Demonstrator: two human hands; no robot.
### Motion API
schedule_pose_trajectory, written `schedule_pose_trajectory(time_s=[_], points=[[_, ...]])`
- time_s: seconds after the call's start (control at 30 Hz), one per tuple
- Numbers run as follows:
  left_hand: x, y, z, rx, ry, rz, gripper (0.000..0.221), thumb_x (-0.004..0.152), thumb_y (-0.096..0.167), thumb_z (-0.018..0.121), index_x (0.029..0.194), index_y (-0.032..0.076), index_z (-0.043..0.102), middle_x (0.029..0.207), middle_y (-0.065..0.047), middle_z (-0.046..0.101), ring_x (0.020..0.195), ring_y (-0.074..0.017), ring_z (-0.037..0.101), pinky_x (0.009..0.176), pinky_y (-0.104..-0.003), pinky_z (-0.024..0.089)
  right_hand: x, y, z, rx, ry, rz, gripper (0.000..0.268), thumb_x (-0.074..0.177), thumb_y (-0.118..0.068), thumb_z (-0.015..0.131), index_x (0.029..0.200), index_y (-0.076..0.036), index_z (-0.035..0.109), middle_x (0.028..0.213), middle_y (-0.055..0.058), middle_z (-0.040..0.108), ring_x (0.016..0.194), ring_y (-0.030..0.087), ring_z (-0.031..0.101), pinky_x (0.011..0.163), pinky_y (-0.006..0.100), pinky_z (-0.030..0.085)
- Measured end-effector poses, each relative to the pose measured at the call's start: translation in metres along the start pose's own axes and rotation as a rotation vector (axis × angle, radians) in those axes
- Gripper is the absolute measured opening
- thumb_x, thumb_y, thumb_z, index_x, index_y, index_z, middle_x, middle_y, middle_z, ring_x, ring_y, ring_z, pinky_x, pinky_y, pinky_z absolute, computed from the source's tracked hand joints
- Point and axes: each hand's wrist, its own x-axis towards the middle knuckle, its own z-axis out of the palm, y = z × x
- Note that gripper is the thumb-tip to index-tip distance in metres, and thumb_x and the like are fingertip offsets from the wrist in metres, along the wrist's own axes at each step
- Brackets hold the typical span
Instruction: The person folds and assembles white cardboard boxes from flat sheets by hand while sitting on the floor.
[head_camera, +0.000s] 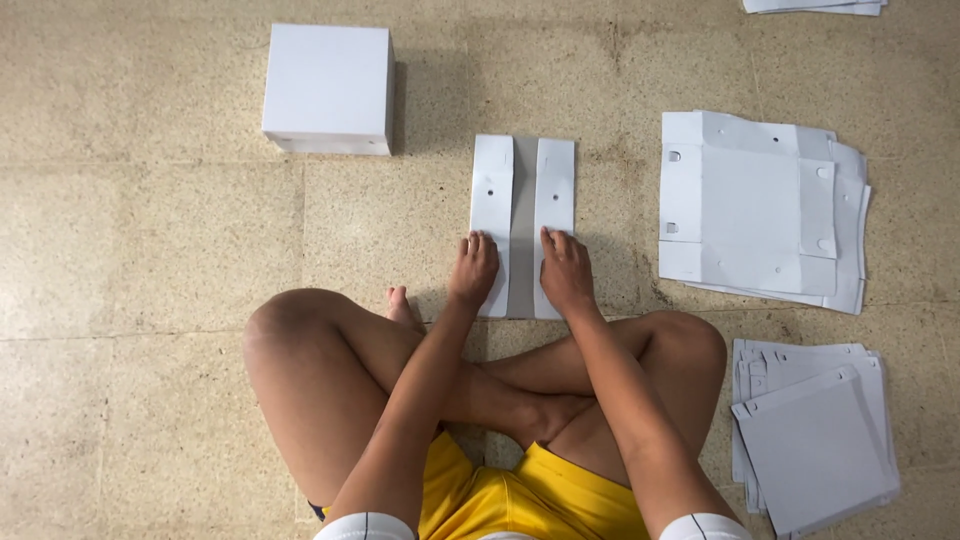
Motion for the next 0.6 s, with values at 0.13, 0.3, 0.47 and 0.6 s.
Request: schedule_pose_trajectory(time_s=[0.13, 0.3, 0.47, 0.6], points=[[0.011, -0.007, 0.031, -0.076, 0.026, 0.016, 0.013, 0.093, 0.012, 0.049, 0.102, 0.009, 0.059, 0.093, -0.005, 0.053, 0.09, -0.0244, 0.058, 0.076, -0.039, 0.043, 0.012, 0.019, 0.033, -0.067, 0.222, -0.043, 0.019, 0.098, -0.014, 0.056, 0.115, -0.011, 0.066, 0.091, 0.003, 0.059, 0.078, 0.022, 0.067, 0.069, 0.034, 0.056], [0.036, -0.017, 0.022, -0.146, -0.071, -0.019, 0.045, 0.096, 0.01, 0.047, 0.14, 0.004, 0.054, 0.102, -0.01, 0.053, 0.091, -0.0266, 0.053, 0.076, -0.038, 0.041, 0.046, 0.036, 0.052, -0.271, 0.393, -0.018, 0.02, 0.098, -0.035, 0.061, 0.084, -0.022, 0.057, 0.069, -0.008, 0.058, 0.058, 0.01, 0.063, 0.052, 0.024, 0.052], [0.044, -0.025, -0.006, -0.268, -0.035, -0.061, 0.044, 0.09, 0.018, 0.058, 0.133, 0.006, 0.053, 0.14, -0.03, 0.049, 0.138, -0.0468, 0.043, 0.111, -0.057, 0.037, 0.065, 0.026, 0.022, 0.074, 0.401, -0.017, 0.01, 0.095, -0.018, 0.061, 0.099, -0.009, 0.06, 0.123, 0.016, 0.064, 0.104, 0.032, 0.069, 0.085, 0.043, 0.057], [0.083, -0.035, 0.052, -0.203, 0.359, 0.014, 0.004, 0.085, 0.011, 0.054, 0.086, 0.012, 0.058, 0.076, -0.005, 0.053, 0.068, -0.0238, 0.063, 0.078, -0.04, 0.05, 0.085, 0.039, 0.019, 0.001, 0.464, -0.066, 0.003, 0.097, -0.018, 0.063, 0.097, -0.019, 0.06, 0.085, -0.004, 0.065, 0.078, 0.017, 0.071, 0.07, 0.034, 0.058]])
